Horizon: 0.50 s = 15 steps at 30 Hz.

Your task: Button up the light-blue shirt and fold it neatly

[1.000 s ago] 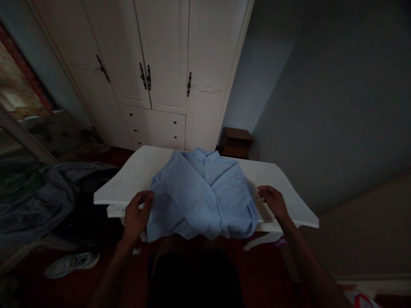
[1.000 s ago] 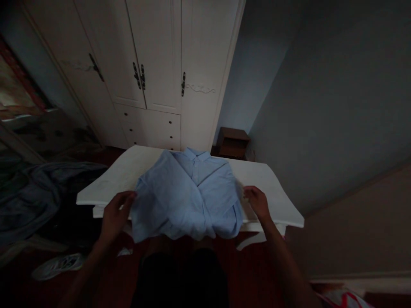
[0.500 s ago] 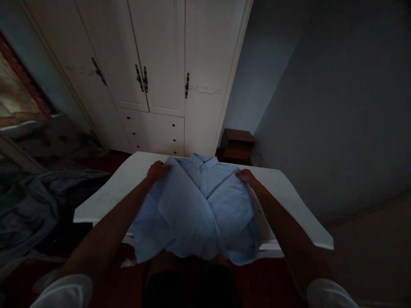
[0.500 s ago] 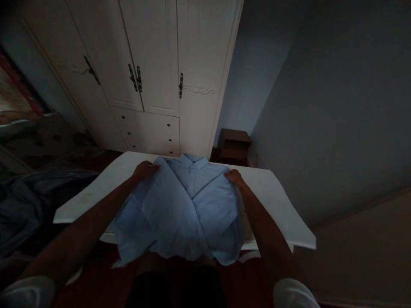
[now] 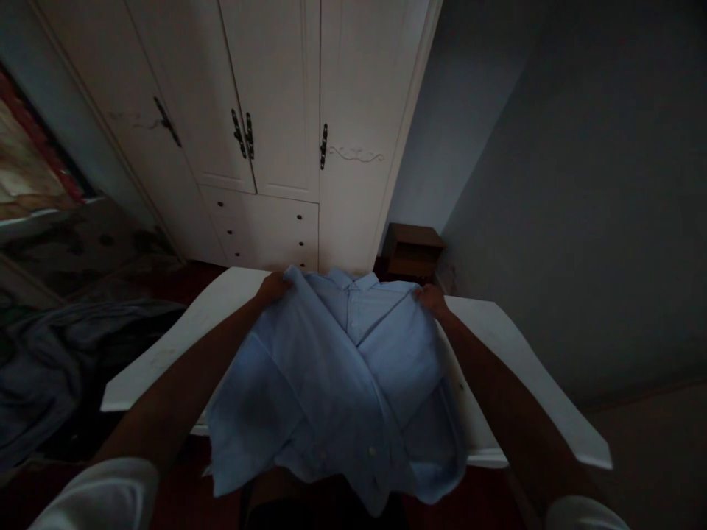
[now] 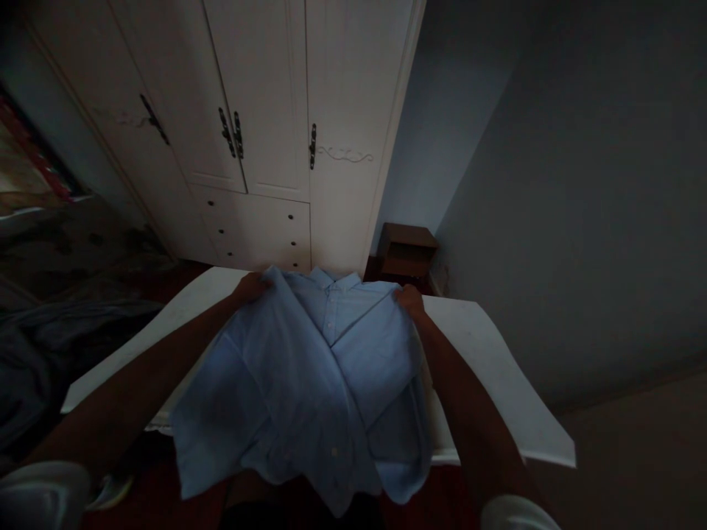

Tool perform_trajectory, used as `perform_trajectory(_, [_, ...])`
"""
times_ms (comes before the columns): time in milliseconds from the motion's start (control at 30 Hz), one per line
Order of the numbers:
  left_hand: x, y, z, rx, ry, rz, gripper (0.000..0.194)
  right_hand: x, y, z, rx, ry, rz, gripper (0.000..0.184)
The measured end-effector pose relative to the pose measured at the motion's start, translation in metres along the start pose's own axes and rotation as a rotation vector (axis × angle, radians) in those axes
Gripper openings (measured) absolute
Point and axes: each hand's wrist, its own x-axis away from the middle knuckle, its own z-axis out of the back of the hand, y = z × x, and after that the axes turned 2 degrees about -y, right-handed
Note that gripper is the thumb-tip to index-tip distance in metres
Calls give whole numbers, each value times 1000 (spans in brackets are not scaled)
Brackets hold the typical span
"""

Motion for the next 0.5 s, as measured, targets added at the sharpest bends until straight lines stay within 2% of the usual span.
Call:
perform_trajectory(200, [-1,4,0,-87,-20,60,46,11,-7,-10,115,34,-14,28])
perform_trajectory(333, [12,18,2,-128,50,10,63,31,-18,-13,192,113,26,33])
perform_trajectory(400, [20,30,-3,-135,77,-109,66,43,-30,-16,227,174,140,41])
perform_trajectory(500, [30,43,-19,-159,54,-400,70,62,-44,-29,299,244,489,46])
